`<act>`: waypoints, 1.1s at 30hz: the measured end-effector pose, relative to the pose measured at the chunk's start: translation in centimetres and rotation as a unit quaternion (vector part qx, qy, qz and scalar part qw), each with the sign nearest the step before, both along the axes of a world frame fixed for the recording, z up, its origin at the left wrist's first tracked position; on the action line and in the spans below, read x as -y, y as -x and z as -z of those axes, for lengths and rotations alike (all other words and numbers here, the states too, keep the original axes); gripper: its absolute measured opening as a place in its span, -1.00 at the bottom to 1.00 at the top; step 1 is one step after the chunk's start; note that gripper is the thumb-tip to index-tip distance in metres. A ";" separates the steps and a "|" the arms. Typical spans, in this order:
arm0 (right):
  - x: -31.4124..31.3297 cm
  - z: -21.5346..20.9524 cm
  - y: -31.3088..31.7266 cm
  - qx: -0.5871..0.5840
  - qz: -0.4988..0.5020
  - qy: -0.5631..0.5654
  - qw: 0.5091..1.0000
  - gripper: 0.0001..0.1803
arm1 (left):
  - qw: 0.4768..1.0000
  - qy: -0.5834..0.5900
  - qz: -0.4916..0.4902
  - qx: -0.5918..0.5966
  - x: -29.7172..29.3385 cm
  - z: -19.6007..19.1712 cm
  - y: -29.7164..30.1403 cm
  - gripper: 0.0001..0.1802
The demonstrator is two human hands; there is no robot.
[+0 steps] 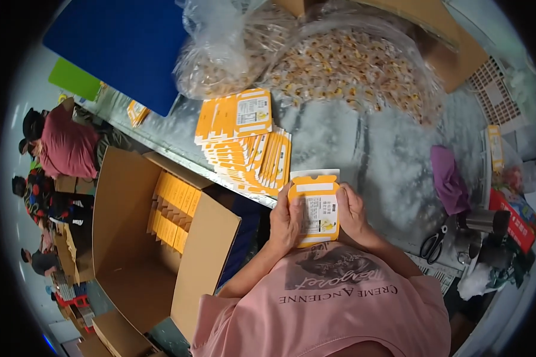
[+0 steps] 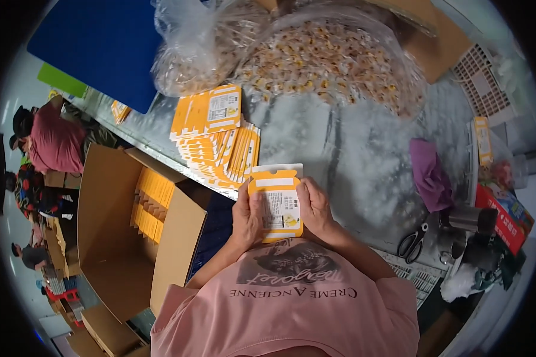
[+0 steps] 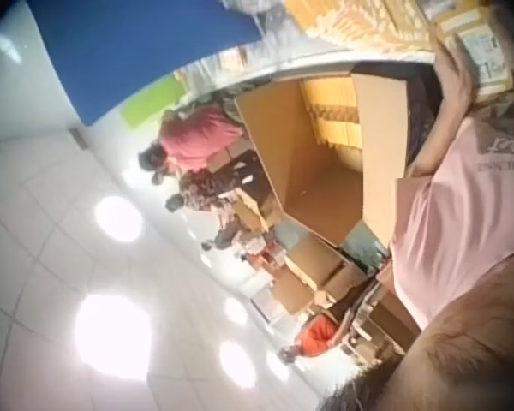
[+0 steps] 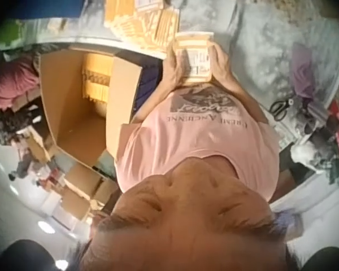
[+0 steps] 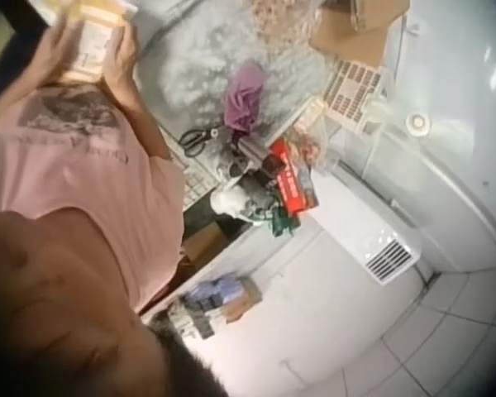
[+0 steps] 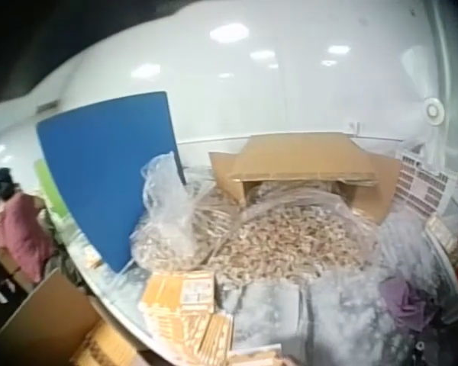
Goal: Pack small individual product packets into product boxes and then organize those boxes into a larger shipping carton.
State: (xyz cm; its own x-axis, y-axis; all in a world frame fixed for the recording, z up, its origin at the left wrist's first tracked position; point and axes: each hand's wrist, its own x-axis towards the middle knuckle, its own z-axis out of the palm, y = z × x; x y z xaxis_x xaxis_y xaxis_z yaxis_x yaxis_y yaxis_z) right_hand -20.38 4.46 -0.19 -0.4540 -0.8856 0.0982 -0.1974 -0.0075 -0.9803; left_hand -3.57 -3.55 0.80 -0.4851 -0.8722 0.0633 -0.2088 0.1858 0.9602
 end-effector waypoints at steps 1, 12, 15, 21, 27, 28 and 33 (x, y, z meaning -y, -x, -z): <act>-0.3 0.1 0.3 -0.010 -0.011 0.013 1.000 -0.79 | 1.000 -0.002 -0.017 0.003 -0.1 -0.3 0.0 -0.58; 0.0 -4.1 0.3 -0.260 -0.029 0.152 0.953 -0.59 | 0.998 -0.027 -0.052 -0.009 0.5 -3.3 0.3 -0.72; -0.4 -4.4 0.6 -0.254 -0.078 0.092 0.960 -0.61 | 0.989 -0.092 -0.054 -0.103 0.7 -3.1 0.6 -0.76; -0.5 -2.6 1.8 -0.280 -0.139 -0.014 0.950 -0.72 | 0.977 0.065 0.181 0.096 2.1 -3.3 -1.7 -0.71; 4.1 -0.3 7.3 -0.158 -0.043 -0.030 0.986 -0.44 | 0.998 -0.048 0.007 0.031 2.7 -2.9 -1.1 -0.56; 6.2 0.3 10.1 -0.206 0.016 -0.001 0.978 -0.44 | 0.999 -0.014 -0.016 0.035 3.1 -1.2 -2.0 -0.54; 14.3 1.4 21.7 -0.351 0.033 -0.117 0.929 -0.46 | 0.924 0.030 0.108 0.365 1.0 -2.6 -3.6 -0.13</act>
